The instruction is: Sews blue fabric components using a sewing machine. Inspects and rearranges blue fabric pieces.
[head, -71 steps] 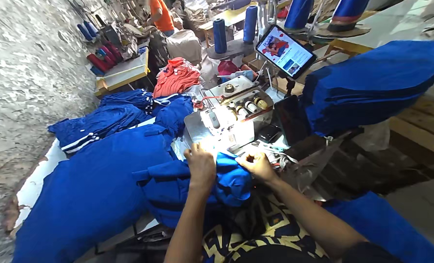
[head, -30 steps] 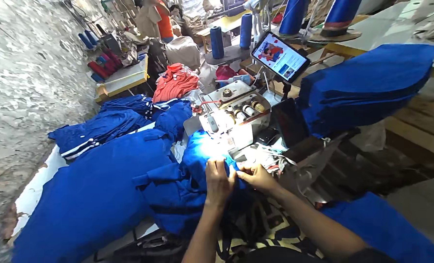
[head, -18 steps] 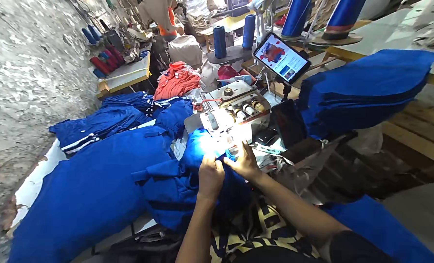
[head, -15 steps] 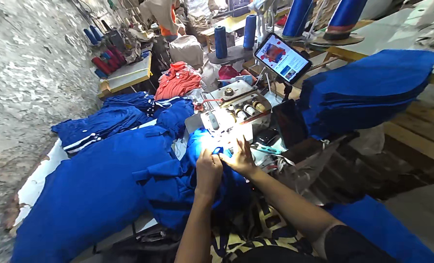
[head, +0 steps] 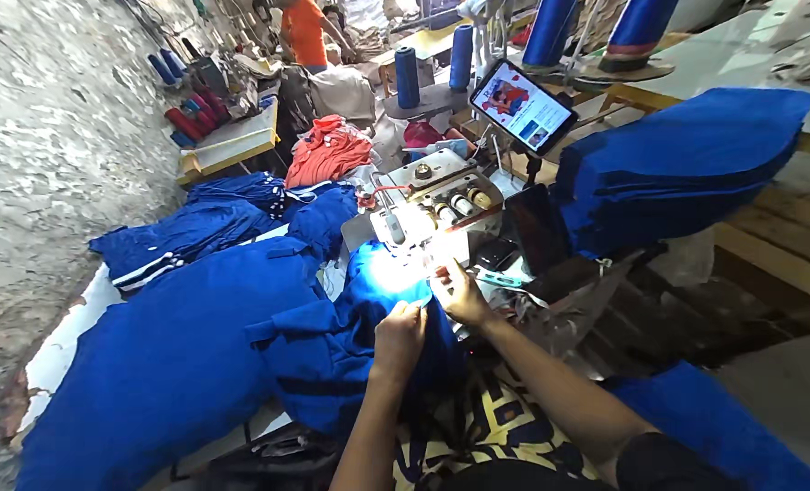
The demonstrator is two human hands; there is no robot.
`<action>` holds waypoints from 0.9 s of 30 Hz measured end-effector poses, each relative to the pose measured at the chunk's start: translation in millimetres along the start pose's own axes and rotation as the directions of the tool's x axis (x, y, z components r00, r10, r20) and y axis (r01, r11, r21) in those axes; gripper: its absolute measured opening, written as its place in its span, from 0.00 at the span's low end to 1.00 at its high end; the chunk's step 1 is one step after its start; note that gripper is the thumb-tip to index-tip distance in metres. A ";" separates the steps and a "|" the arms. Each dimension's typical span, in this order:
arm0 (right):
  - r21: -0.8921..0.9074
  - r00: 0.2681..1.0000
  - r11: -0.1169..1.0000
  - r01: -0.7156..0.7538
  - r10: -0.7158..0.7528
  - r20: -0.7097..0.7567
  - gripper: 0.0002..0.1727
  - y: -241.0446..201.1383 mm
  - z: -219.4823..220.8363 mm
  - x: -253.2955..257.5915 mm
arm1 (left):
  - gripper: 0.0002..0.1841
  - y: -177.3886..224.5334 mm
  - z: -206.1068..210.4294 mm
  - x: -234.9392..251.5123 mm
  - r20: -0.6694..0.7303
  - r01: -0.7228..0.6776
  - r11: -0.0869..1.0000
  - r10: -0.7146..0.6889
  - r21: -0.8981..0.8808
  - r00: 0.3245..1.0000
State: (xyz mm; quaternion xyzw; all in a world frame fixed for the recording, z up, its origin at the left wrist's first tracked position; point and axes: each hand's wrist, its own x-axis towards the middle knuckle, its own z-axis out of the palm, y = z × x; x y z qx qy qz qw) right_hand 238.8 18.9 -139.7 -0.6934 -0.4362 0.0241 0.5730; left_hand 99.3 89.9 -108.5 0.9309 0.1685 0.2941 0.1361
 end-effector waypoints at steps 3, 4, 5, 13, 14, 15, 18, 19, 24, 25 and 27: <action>0.235 0.891 0.911 -0.339 0.231 0.391 0.15 -4.7 -21.6 -7.7 | 0.09 4.2 -13.0 5.5 0.032 -0.004 1.000 0.005 -0.017 0.999; 0.222 0.857 0.910 -0.351 0.216 0.469 0.13 -3.8 -28.6 -13.2 | 0.10 5.6 -16.8 6.2 0.034 -0.009 1.000 0.010 -0.024 0.999; 0.215 0.839 0.913 -0.347 0.200 0.506 0.11 -3.5 -34.1 -20.4 | 0.10 6.2 -18.9 6.8 0.028 -0.019 0.999 0.019 -0.029 0.999; 0.409 0.897 0.832 -0.375 0.215 0.386 0.03 -9.8 -35.0 -47.3 | 0.12 3.7 -24.9 28.2 0.050 -0.035 0.999 0.033 0.039 0.998; 0.423 0.903 0.829 -0.367 0.207 0.377 0.03 -11.2 -32.8 -42.5 | 0.13 7.8 -32.5 37.6 0.127 0.010 0.997 -0.019 0.074 0.992; 0.430 0.907 0.827 -0.362 0.205 0.369 0.02 -11.7 -30.1 -38.1 | 0.15 13.5 -41.1 48.9 0.240 0.068 0.990 -0.097 0.124 0.966; 0.407 0.901 0.827 -0.387 0.245 0.358 0.01 -14.2 -22.5 -28.9 | 0.16 26.7 -52.5 80.5 0.469 0.171 0.946 -0.287 0.276 0.835; 0.393 0.900 0.833 -0.389 0.252 0.356 0.03 -15.9 -21.3 -26.8 | 0.16 29.2 -51.9 86.6 0.485 0.189 0.935 -0.320 0.299 0.814; 0.355 0.904 0.856 -0.377 0.256 0.343 0.05 -26.4 -22.7 -22.7 | 0.14 47.1 -49.7 86.4 0.494 0.294 0.902 -0.421 0.316 0.761; 0.346 0.901 0.858 -0.380 0.258 0.349 0.05 -26.3 -24.5 -23.2 | 0.14 48.4 -48.4 79.9 0.475 0.313 0.902 -0.425 0.298 0.771; 0.325 0.888 0.859 -0.395 0.267 0.374 0.05 -20.9 -27.0 -28.9 | 0.14 43.2 -41.6 58.8 0.351 0.322 0.928 -0.369 0.187 0.861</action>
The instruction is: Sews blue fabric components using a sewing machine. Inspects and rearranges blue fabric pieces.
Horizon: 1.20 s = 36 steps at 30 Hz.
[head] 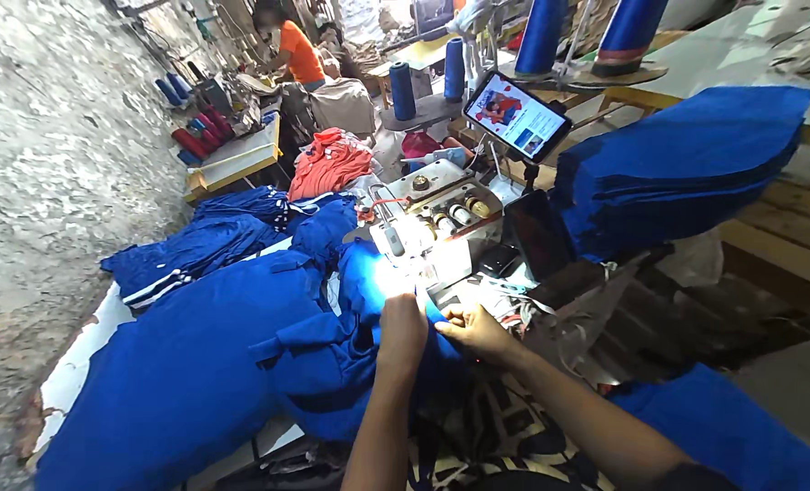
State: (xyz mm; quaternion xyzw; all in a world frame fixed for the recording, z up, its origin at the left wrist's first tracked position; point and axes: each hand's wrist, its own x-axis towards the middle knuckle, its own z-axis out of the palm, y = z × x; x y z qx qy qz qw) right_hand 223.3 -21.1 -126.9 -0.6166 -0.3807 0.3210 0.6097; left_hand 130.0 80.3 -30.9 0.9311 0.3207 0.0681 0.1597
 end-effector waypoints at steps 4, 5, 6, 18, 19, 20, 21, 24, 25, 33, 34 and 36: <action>0.006 0.999 1.000 -0.018 0.018 -0.030 0.06 27.0 1.9 -13.6 | 0.07 -18.1 27.3 -21.9 -0.237 -0.146 0.975 0.105 -0.164 0.966; 0.014 0.999 1.000 -0.019 0.020 -0.045 0.06 25.0 2.0 -16.9 | 0.06 -19.2 28.7 -21.8 -0.266 -0.165 0.969 0.113 -0.183 0.957; 0.014 0.998 1.000 -0.016 0.016 -0.060 0.06 20.5 2.5 -18.1 | 0.05 -19.1 26.8 -19.0 -0.279 -0.174 0.964 0.113 -0.201 0.953; 0.028 0.992 0.998 0.063 -0.059 -0.110 0.06 6.9 16.1 15.8 | 0.13 -30.9 24.6 -1.5 -0.291 -0.269 0.762 0.111 -0.589 0.950; 0.014 0.987 0.995 0.099 -0.096 -0.132 0.07 10.6 16.9 17.4 | 0.12 -40.6 35.2 -4.8 -0.523 -0.419 0.759 0.123 -0.498 0.844; -0.005 0.982 0.992 0.124 -0.124 -0.143 0.07 12.0 15.7 18.3 | 0.12 -51.0 45.2 -6.2 -0.693 -0.522 0.783 0.168 -0.339 0.702; -0.032 0.979 0.990 0.138 -0.141 -0.145 0.08 12.0 14.4 18.7 | 0.14 -61.2 53.9 -7.8 -0.760 -0.559 0.812 0.257 -0.165 0.597; -0.074 0.984 0.991 0.115 -0.124 -0.125 0.11 7.6 12.0 16.9 | 0.14 -81.3 81.3 -5.0 -0.694 -0.491 0.856 0.454 0.164 0.559; -0.066 0.989 0.994 0.088 -0.095 -0.118 0.11 5.3 11.9 15.8 | 0.13 -85.3 87.7 -1.4 -0.692 -0.468 0.860 0.463 0.202 0.553; 0.127 0.991 0.992 0.003 0.015 -0.135 0.18 -7.7 20.6 12.7 | 0.09 -83.1 81.1 8.4 -0.685 -0.620 0.772 0.527 0.139 0.503; 0.160 0.988 0.987 0.000 0.026 -0.155 0.19 -11.6 22.5 12.5 | 0.09 -81.0 79.3 7.4 -0.680 -0.622 0.771 0.529 0.134 0.509; 0.218 0.981 0.976 0.000 0.042 -0.190 0.19 -15.6 26.1 13.5 | 0.10 -79.7 76.9 5.4 -0.670 -0.616 0.776 0.530 0.136 0.520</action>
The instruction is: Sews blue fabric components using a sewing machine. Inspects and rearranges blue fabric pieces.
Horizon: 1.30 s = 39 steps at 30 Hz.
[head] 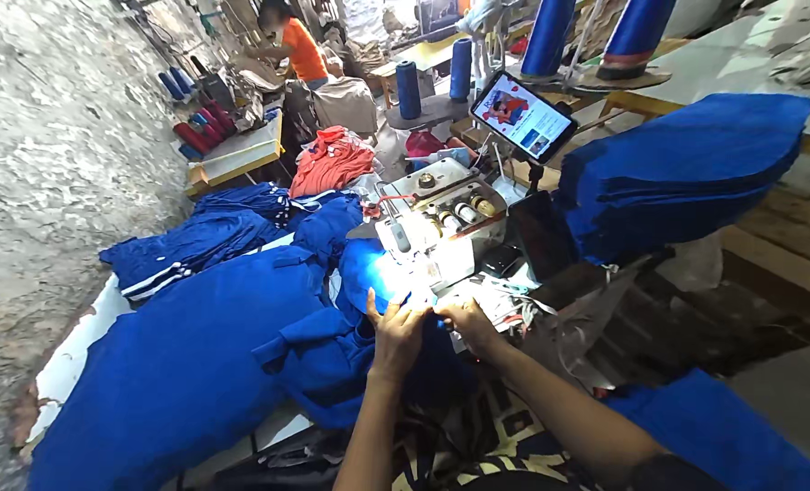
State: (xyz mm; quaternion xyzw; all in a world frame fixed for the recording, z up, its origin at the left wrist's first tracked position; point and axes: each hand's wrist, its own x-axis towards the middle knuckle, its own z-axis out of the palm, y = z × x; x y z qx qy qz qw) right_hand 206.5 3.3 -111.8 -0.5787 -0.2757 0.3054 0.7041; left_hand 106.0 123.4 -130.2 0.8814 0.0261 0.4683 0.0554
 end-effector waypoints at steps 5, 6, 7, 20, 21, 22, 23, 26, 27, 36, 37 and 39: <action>-0.153 0.998 0.988 0.035 -0.044 -0.055 0.21 10.2 0.8 7.9 | 0.15 -0.3 10.3 -17.6 -0.002 -0.022 0.997 0.022 0.070 1.000; -0.155 0.997 0.987 0.043 -0.053 -0.062 0.21 9.6 1.1 7.6 | 0.23 0.6 13.2 -24.7 0.016 -0.019 0.992 0.017 0.121 1.000; -0.150 0.996 0.988 0.047 -0.058 -0.073 0.21 8.6 1.7 8.2 | 0.31 2.5 15.9 -30.2 0.034 -0.015 0.983 0.009 0.183 0.999; -0.094 0.993 0.996 -0.002 -0.010 -0.120 0.18 14.2 20.9 24.6 | 0.18 -2.1 -18.1 80.5 0.551 0.563 0.783 -0.602 0.265 0.578; -0.140 0.993 0.990 0.020 -0.036 -0.111 0.19 15.8 20.4 20.2 | 0.19 -9.5 -14.6 81.0 0.549 0.557 0.789 -0.595 0.260 0.587; -0.162 0.992 0.986 0.039 -0.057 -0.110 0.20 16.4 20.3 16.5 | 0.20 -14.7 -12.5 81.5 0.545 0.551 0.791 -0.594 0.265 0.591; -0.170 0.990 0.983 0.067 -0.087 -0.113 0.21 17.2 20.0 13.3 | 0.21 -17.7 -11.0 80.2 0.530 0.534 0.801 -0.586 0.269 0.612; -0.170 0.974 0.970 0.176 -0.196 -0.110 0.19 19.7 17.8 8.0 | 0.19 -15.3 -13.0 70.5 0.493 0.455 0.850 -0.526 0.266 0.693; -0.171 0.970 0.964 0.202 -0.221 -0.099 0.17 20.5 17.1 8.0 | 0.19 -11.6 -15.6 66.9 0.479 0.446 0.853 -0.521 0.269 0.707; -0.067 0.995 0.997 0.039 -0.033 0.094 0.17 12.7 24.1 9.9 | 0.41 43.9 -36.8 37.6 0.421 0.735 0.600 -0.783 0.316 0.458; -0.073 0.991 0.997 0.030 -0.020 0.133 0.18 10.6 23.9 10.5 | 0.42 51.0 -39.1 32.9 0.435 0.736 0.598 -0.782 0.317 0.447; -0.108 0.982 0.994 0.000 0.021 0.190 0.14 5.4 23.6 10.2 | 0.41 65.8 -41.8 18.1 0.466 0.697 0.648 -0.742 0.309 0.483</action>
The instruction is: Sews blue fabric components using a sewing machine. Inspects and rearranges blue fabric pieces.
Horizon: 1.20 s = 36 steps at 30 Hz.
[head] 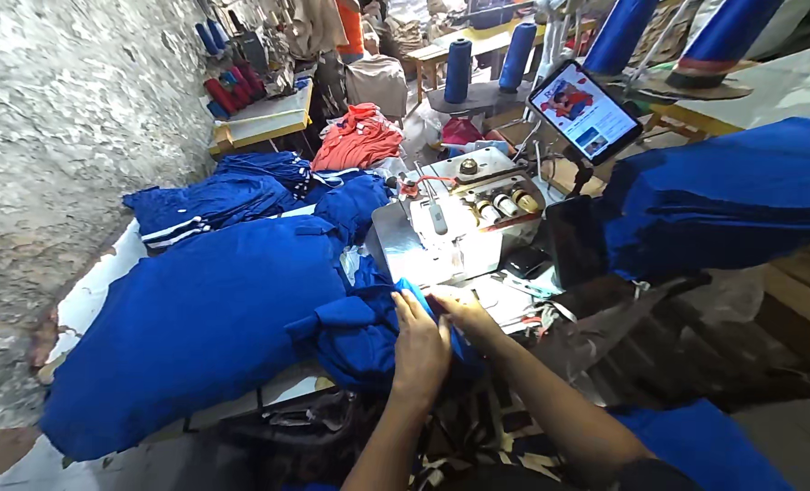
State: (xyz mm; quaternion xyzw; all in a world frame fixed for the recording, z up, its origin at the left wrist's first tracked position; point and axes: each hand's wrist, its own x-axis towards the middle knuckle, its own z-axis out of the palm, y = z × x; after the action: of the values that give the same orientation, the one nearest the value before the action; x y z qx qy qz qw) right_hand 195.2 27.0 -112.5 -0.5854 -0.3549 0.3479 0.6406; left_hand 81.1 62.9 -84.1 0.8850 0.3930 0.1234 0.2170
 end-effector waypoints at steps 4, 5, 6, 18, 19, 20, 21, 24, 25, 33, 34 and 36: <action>-0.254 0.995 0.965 -0.063 0.080 0.054 0.14 -6.1 -12.3 4.8 | 0.11 -25.5 50.4 -29.4 -0.370 -0.475 0.879 0.431 -0.033 0.823; -0.318 0.996 0.946 -0.064 0.079 0.036 0.15 -4.9 -17.8 6.7 | 0.09 -36.1 65.2 -31.0 -0.458 -0.561 0.827 0.484 -0.039 0.745; -0.371 0.998 0.926 -0.062 0.069 0.006 0.16 -3.1 -24.0 9.0 | 0.09 -46.0 76.5 -32.3 -0.498 -0.583 0.809 0.477 -0.074 0.725; -0.033 0.929 0.992 0.118 -0.098 0.357 0.14 -29.9 -43.5 -55.1 | 0.24 -41.5 5.1 -29.8 0.165 0.168 0.079 -0.049 -0.983 0.985; -0.011 0.932 0.997 0.079 -0.070 0.356 0.14 -27.0 -45.2 -57.3 | 0.27 -36.7 -7.9 -37.4 0.124 0.122 0.095 0.008 -0.988 0.992; -0.043 0.947 0.997 0.067 -0.050 0.317 0.12 -20.8 -47.4 -54.2 | 0.28 -30.1 -18.6 -44.3 0.095 0.088 0.119 0.050 -0.989 0.994; -0.086 0.941 0.994 0.071 -0.038 0.336 0.12 -16.1 -49.7 -51.9 | 0.25 -20.6 -30.2 -51.2 0.110 0.098 0.150 0.076 -0.984 0.991; -0.153 0.848 0.984 0.096 0.000 0.530 0.24 -30.2 -40.1 -75.5 | 0.17 5.5 -66.5 -58.8 0.223 0.191 0.160 0.220 -0.969 0.950; -0.280 0.826 0.950 0.136 0.048 0.562 0.22 -40.0 -34.5 -85.3 | 0.17 6.0 -76.9 -58.5 0.219 0.187 0.137 0.274 -0.973 0.936; -0.357 0.743 0.659 0.662 -0.518 0.423 0.10 -55.5 -105.0 -54.1 | 0.08 -68.8 -179.2 -66.7 -0.044 -0.072 0.253 0.114 -0.965 0.993; -0.308 0.744 0.684 0.661 -0.546 0.384 0.09 -61.4 -107.0 -52.6 | 0.09 -73.7 -180.9 -67.0 -0.057 -0.081 0.256 0.100 -0.963 0.993; -0.273 0.799 0.761 0.588 -0.494 0.344 0.14 -64.2 -95.5 -50.3 | 0.11 -87.3 -178.9 -64.0 -0.109 -0.134 0.311 0.098 -0.941 0.989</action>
State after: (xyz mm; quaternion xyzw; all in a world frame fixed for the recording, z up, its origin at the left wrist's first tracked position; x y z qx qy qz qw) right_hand 254.0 -69.0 -56.9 -0.5164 -0.6464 0.1451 0.5426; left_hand -86.8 118.4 27.5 0.6163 0.1859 0.3581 0.6763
